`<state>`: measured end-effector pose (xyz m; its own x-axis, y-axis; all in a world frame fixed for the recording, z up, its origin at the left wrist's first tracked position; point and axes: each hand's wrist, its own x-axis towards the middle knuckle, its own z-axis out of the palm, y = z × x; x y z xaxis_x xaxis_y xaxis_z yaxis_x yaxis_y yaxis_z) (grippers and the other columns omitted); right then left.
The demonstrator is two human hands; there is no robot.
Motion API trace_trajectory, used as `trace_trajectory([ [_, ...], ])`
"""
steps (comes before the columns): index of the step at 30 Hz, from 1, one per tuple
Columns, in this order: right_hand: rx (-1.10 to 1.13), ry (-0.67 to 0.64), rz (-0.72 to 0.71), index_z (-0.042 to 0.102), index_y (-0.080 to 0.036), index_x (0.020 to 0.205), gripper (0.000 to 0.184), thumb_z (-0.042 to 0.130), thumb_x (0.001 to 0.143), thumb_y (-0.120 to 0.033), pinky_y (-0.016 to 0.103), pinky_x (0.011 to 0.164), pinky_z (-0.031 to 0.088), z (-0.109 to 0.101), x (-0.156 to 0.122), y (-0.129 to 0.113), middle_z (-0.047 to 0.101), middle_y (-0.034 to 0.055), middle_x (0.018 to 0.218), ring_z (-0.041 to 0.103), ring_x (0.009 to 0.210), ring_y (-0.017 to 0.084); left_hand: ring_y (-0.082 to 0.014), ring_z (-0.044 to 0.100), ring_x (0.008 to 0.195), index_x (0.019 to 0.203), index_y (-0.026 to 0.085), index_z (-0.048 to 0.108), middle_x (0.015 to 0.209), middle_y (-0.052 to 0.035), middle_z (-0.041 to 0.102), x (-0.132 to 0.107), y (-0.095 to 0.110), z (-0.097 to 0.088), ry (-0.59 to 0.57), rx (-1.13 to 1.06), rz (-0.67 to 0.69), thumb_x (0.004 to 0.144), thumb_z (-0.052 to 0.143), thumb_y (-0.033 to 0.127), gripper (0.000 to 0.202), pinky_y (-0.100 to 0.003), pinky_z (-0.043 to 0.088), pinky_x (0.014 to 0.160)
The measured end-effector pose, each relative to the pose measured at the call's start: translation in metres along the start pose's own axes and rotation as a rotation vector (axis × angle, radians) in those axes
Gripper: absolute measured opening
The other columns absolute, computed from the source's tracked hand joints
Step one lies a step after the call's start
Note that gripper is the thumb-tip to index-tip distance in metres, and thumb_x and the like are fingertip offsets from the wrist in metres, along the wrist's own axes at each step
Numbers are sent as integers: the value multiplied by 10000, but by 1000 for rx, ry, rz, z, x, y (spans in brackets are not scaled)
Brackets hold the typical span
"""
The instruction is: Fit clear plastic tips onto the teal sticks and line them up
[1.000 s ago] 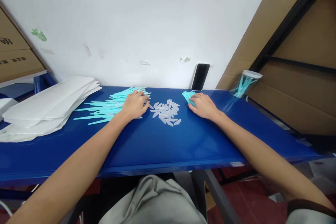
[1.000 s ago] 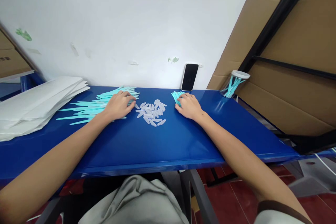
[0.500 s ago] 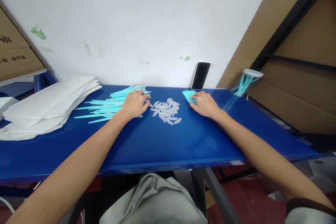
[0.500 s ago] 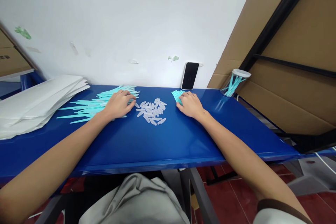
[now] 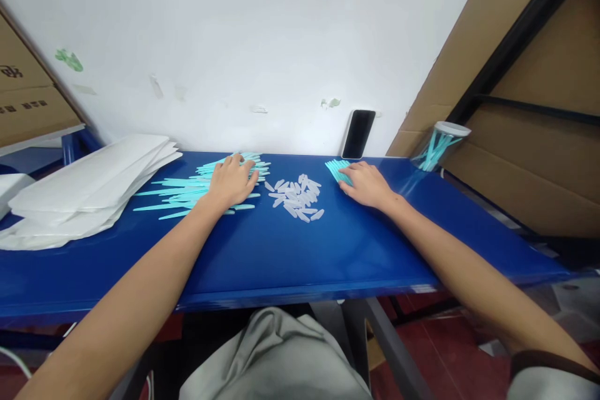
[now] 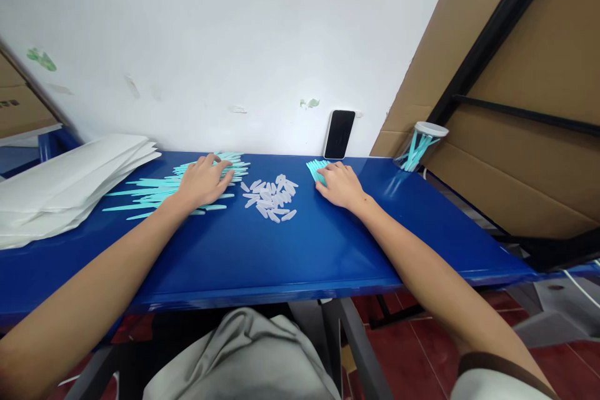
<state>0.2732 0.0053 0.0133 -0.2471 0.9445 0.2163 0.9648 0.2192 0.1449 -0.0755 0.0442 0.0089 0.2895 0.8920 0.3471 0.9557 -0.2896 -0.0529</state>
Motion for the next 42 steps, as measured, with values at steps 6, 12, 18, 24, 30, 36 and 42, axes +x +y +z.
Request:
trace_trajectory([
  [6,24,67,-40,706,-98,1330,471,439,1037,-352,429,916,445,-8,-3,-2,689,196,1345,622,1182,347,-413,556,1279,1470,176,574,1396,-223,583,1,-10,1,-102,55,-40,1040,349,387,529,-577,477,1018],
  [12,206,101,-176,722,-176,826,362,456,1021,-327,401,870,330,-15,-12,-35,742,82,821,635,818,234,-377,607,1212,1332,183,674,1259,-188,665,4,-12,2,-73,74,19,1020,389,322,445,-510,494,987],
  [18,373,134,-290,532,-192,635,411,435,1024,-280,382,862,338,-9,-22,-73,614,1,591,425,522,121,-365,620,1120,1258,184,708,1170,-184,660,7,-17,10,-3,-12,62,1003,414,293,404,-478,510,893],
  [24,464,126,-416,545,-204,648,382,466,1017,-261,333,760,405,-4,-21,-68,601,12,623,512,593,154,-333,605,1049,1174,174,720,1120,-183,647,5,-7,-5,272,-71,168,1041,386,321,389,-465,481,883],
  [30,510,393,-393,655,-192,915,201,492,1000,-273,371,853,486,-3,-23,-66,695,143,1118,648,968,243,-244,687,927,1111,192,694,989,-108,751,-7,20,-18,469,-214,413,1085,368,335,357,-396,507,868],
  [36,424,565,-281,546,-203,1300,330,538,981,-289,483,1077,414,-4,-21,-61,595,179,1462,547,1332,327,-176,738,801,1108,204,696,934,-62,801,-19,48,-11,557,-275,630,1102,420,365,320,-301,540,731],
  [42,368,484,-328,590,-203,1375,375,374,1079,-283,405,897,451,-3,-21,-60,735,112,1067,665,925,256,-193,699,790,1046,197,684,877,-80,767,-15,49,-11,457,-214,605,1125,254,466,513,-315,496,712],
])
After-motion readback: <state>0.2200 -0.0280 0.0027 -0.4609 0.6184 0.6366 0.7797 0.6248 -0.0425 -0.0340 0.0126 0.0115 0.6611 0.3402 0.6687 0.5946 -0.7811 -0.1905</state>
